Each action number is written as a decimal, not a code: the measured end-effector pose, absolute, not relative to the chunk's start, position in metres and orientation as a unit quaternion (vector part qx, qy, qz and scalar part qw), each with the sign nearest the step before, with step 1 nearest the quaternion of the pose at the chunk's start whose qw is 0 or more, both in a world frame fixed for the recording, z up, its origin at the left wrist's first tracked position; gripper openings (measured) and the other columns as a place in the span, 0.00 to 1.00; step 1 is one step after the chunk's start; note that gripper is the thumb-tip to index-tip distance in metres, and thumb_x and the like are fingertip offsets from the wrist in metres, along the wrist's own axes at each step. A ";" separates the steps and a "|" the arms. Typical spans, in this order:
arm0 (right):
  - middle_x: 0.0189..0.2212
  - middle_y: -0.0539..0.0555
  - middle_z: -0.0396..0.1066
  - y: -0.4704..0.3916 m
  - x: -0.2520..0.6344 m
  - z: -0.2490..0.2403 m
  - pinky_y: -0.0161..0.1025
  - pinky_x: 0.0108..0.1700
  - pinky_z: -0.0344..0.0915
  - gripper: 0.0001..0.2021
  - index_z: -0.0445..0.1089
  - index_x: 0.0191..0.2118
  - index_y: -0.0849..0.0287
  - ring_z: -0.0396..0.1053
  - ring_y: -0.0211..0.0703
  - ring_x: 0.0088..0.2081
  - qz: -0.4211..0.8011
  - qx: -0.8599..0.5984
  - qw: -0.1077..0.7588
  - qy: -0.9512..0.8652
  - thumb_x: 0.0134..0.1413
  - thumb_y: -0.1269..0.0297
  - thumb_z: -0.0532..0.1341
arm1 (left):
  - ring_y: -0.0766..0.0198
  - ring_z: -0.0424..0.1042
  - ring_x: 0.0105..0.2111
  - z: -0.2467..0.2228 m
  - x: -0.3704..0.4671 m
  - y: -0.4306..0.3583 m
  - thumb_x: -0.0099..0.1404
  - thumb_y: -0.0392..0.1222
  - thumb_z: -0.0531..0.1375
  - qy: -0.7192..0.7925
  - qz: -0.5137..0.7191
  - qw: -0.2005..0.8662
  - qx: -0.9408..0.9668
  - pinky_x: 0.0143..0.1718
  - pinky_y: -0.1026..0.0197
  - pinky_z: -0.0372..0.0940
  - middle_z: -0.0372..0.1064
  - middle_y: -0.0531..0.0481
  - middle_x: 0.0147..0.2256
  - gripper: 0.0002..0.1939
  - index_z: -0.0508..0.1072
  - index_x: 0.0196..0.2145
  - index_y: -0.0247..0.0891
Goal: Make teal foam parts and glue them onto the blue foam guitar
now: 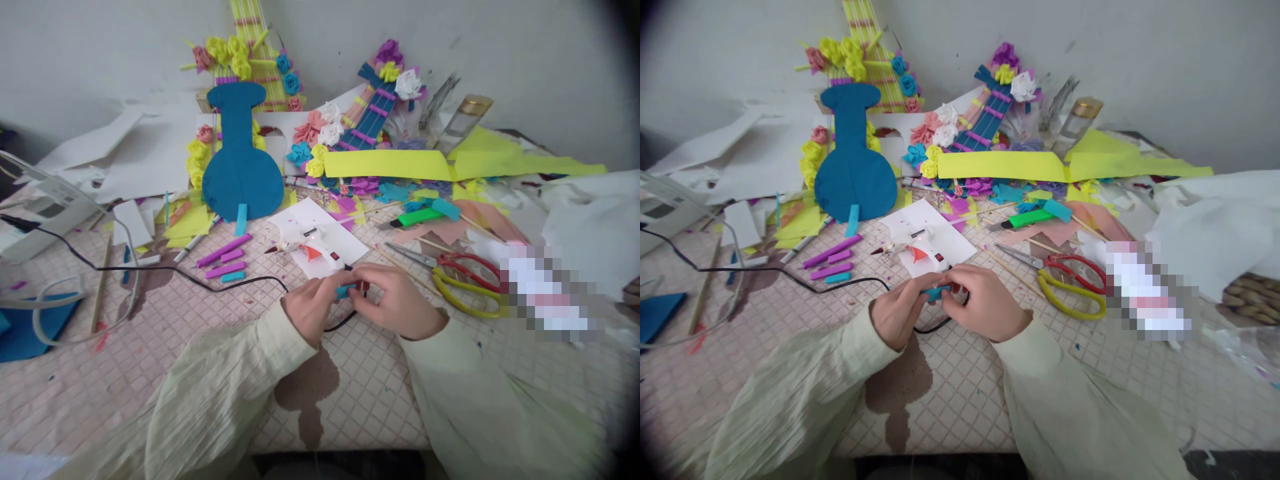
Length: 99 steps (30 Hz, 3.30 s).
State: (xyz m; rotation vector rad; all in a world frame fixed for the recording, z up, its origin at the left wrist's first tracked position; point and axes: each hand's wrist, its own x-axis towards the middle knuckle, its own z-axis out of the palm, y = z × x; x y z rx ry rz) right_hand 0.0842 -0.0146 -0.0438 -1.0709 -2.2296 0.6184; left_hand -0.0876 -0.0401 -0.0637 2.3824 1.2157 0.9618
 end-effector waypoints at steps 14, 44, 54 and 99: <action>0.24 0.51 0.67 -0.015 0.085 -0.045 0.33 0.30 0.60 0.05 0.68 0.31 0.63 0.63 0.36 0.26 0.228 -0.391 0.285 -0.845 0.47 0.74 0.55 | 0.65 0.72 0.37 -0.062 -0.089 -0.040 0.63 0.31 0.45 0.430 0.308 0.166 0.832 0.39 0.59 0.69 0.71 0.47 0.41 0.19 0.59 0.51 0.41; 0.21 0.49 0.64 -0.016 0.083 -0.040 0.31 0.24 0.58 0.04 0.67 0.29 0.61 0.60 0.32 0.22 0.286 -0.426 0.287 -0.809 0.44 0.74 0.56 | 0.63 0.73 0.38 -0.061 -0.090 -0.039 0.64 0.33 0.45 0.449 0.290 0.170 0.828 0.38 0.58 0.69 0.72 0.46 0.38 0.18 0.59 0.51 0.39; 0.22 0.50 0.69 -0.018 0.081 -0.040 0.31 0.25 0.58 0.07 0.69 0.27 0.62 0.62 0.33 0.21 0.303 -0.425 0.250 -0.816 0.40 0.75 0.56 | 0.63 0.73 0.36 -0.062 -0.089 -0.041 0.63 0.33 0.46 0.435 0.305 0.169 0.830 0.37 0.59 0.69 0.72 0.46 0.38 0.18 0.60 0.50 0.40; 0.25 0.53 0.74 -0.014 0.083 -0.049 0.35 0.31 0.63 0.10 0.73 0.26 0.59 0.69 0.39 0.28 0.226 -0.381 0.230 -0.867 0.44 0.75 0.55 | 0.65 0.73 0.30 -0.066 -0.091 -0.041 0.62 0.33 0.46 0.429 0.256 0.119 0.858 0.26 0.66 0.65 0.73 0.51 0.34 0.18 0.58 0.50 0.41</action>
